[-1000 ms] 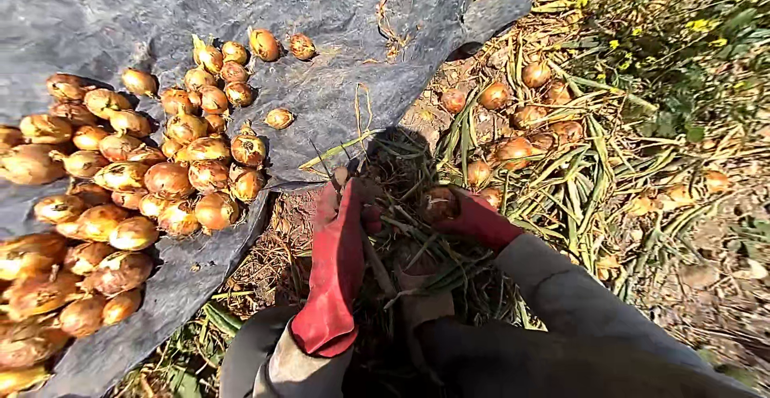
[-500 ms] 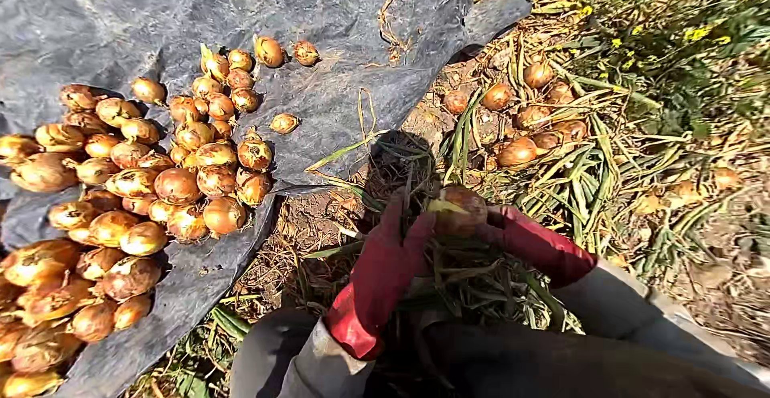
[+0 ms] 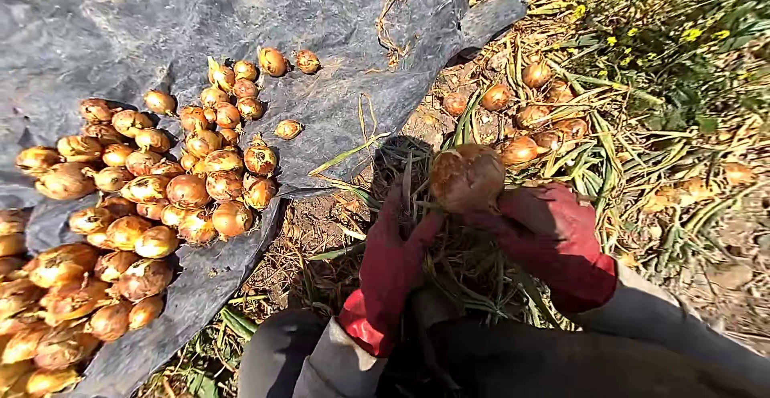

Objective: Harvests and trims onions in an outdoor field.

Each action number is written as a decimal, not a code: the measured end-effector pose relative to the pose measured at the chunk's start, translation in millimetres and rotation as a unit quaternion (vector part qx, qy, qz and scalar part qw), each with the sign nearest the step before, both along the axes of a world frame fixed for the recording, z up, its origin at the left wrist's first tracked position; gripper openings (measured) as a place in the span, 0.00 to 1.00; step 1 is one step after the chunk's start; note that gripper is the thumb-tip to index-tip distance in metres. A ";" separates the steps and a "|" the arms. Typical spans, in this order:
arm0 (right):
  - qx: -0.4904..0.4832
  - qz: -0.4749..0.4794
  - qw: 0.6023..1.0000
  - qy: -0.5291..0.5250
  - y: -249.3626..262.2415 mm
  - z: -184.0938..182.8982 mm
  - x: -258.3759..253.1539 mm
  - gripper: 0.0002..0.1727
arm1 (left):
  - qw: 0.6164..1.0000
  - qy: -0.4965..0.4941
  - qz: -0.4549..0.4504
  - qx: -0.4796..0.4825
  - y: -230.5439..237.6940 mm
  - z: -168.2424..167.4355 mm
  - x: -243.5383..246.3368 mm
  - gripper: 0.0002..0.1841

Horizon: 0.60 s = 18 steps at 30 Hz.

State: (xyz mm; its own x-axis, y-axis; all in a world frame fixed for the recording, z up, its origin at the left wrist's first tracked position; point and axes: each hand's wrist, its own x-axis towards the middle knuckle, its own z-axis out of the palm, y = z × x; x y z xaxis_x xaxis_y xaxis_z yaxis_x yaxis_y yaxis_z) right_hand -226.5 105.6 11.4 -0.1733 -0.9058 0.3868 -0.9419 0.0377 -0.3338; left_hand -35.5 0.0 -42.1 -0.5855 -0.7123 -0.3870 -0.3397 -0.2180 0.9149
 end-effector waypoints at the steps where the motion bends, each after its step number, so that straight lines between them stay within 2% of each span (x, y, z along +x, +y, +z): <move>1: -0.010 0.026 1.000 -0.003 3.2 -5.1 4.4 0.19 | 1.000 -0.008 -0.017 -0.014 2.2 -1.2 -0.1 0.47; 2: 0.008 0.053 0.998 -0.012 4.8 -9.9 11.1 0.13 | 0.999 -0.005 -0.028 -0.032 6.7 -1.2 -0.2 0.46; 3: 0.055 0.067 0.996 -0.016 5.5 -16.0 19.9 0.10 | 0.999 0.014 -0.016 -0.049 12.9 -1.3 -1.2 0.36; 4: 0.106 0.070 0.991 -0.031 4.7 -25.0 29.2 0.11 | 0.997 0.031 -0.002 -0.070 18.7 -3.3 -0.8 0.26; 6: 0.186 0.056 0.980 -0.046 2.9 -39.7 40.3 0.12 | 0.990 0.005 0.010 -0.142 26.4 -14.6 3.7 0.18; 9: 0.305 -0.001 0.952 -0.030 -5.7 -30.4 40.5 0.06 | 0.983 -0.056 -0.039 -0.171 17.3 -18.4 7.0 0.23; 10: 0.372 -0.046 0.927 -0.029 -11.4 -23.9 37.1 0.06 | 0.985 -0.053 -0.036 -0.159 11.7 -17.9 7.9 0.24; 12: 0.483 -0.152 0.862 -0.031 -16.8 -24.0 12.3 0.12 | 0.994 -0.043 0.003 -0.103 -3.0 -12.1 13.4 0.26; 14: 0.544 -0.239 0.804 -0.006 -10.7 -34.4 -22.5 0.14 | 0.997 -0.027 0.048 -0.053 -22.9 3.5 27.1 0.21; 15: 0.567 -0.267 0.779 0.022 -7.7 -41.8 -38.6 0.14 | 0.996 0.019 0.089 -0.023 -31.8 10.8 34.8 0.18; 16: 0.588 -0.283 0.756 0.049 -7.1 -47.9 -50.6 0.15 | 0.983 0.103 0.149 0.011 -39.8 15.0 38.8 0.21; 17: 0.596 -0.287 0.747 0.069 -8.9 -54.0 -59.0 0.16 | 0.959 0.194 0.201 0.051 -49.8 15.5 40.4 0.27; 18: 0.580 -0.279 0.761 0.082 -12.3 -60.5 -65.0 0.17 | 0.930 0.261 0.243 0.085 -58.7 15.2 42.0 0.31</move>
